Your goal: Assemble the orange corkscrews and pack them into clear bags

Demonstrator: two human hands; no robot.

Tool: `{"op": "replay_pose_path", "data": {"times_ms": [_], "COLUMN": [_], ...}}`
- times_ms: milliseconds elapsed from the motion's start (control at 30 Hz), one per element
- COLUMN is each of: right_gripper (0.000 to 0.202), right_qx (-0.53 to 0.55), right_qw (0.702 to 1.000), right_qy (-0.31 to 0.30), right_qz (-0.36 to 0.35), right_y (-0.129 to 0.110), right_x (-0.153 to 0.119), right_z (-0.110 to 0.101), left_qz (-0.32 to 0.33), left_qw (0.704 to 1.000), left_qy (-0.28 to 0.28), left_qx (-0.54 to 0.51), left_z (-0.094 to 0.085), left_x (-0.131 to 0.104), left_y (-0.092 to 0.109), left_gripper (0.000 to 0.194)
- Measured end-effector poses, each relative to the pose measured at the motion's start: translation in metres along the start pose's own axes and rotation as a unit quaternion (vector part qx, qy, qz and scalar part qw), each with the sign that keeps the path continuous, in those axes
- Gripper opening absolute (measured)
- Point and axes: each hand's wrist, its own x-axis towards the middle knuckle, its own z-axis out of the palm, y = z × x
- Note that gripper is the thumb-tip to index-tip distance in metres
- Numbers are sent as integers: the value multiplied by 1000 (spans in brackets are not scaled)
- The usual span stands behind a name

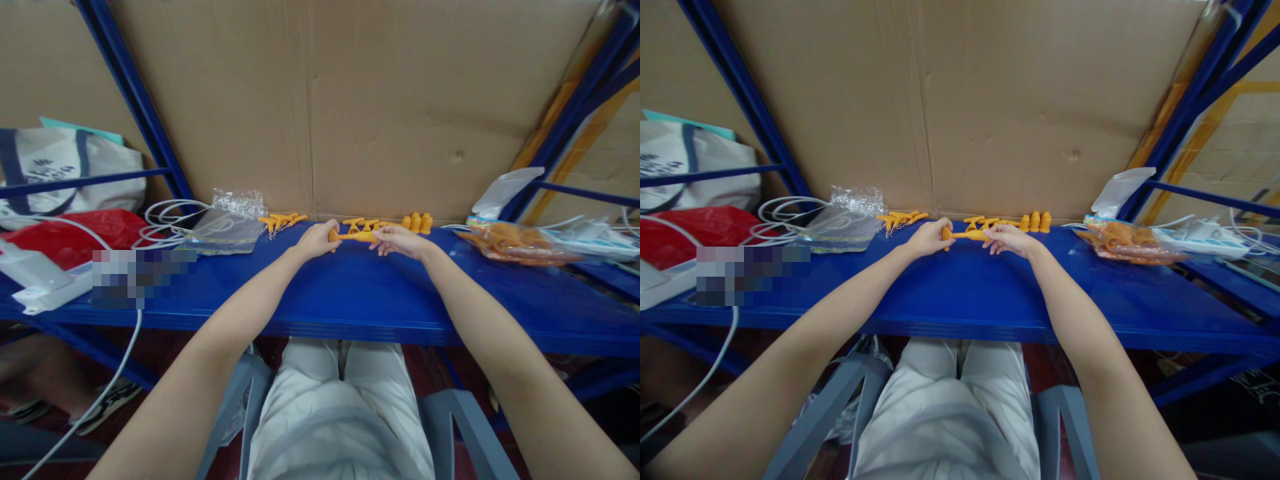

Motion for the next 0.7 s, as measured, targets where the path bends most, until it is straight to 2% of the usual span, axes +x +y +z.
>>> {"op": "replay_pose_path", "data": {"times_ms": [133, 233, 300, 433, 533, 700], "right_gripper": [47, 52, 48, 26, 25, 57], "right_qx": [-41, -64, -61, -55, -70, -89], "right_qw": [998, 995, 996, 997, 997, 995], "right_qy": [20, 36, 40, 33, 24, 22], "right_qz": [48, 63, 45, -32, -34, 28], "right_y": [-1, -2, -2, -1, 0, -2], "right_x": [3, 3, 2, 1, 1, 3], "right_z": [7, 10, 8, 3, 2, 5], "left_qz": [-6, -4, -5, -5, 3, 10], "left_qw": [1000, 1000, 1000, 1000, 1000, 1000], "left_qy": [-9, -10, -7, -4, -4, 0], "left_qx": [-2, 1, -2, -7, -2, -6], "left_z": [-1, -2, -1, -1, -2, -2], "left_x": [-1, -2, -1, 0, -1, -2], "left_y": [1, 1, 1, 1, 3, 7], "left_gripper": [22, 22, 23, 22, 22, 22]}}
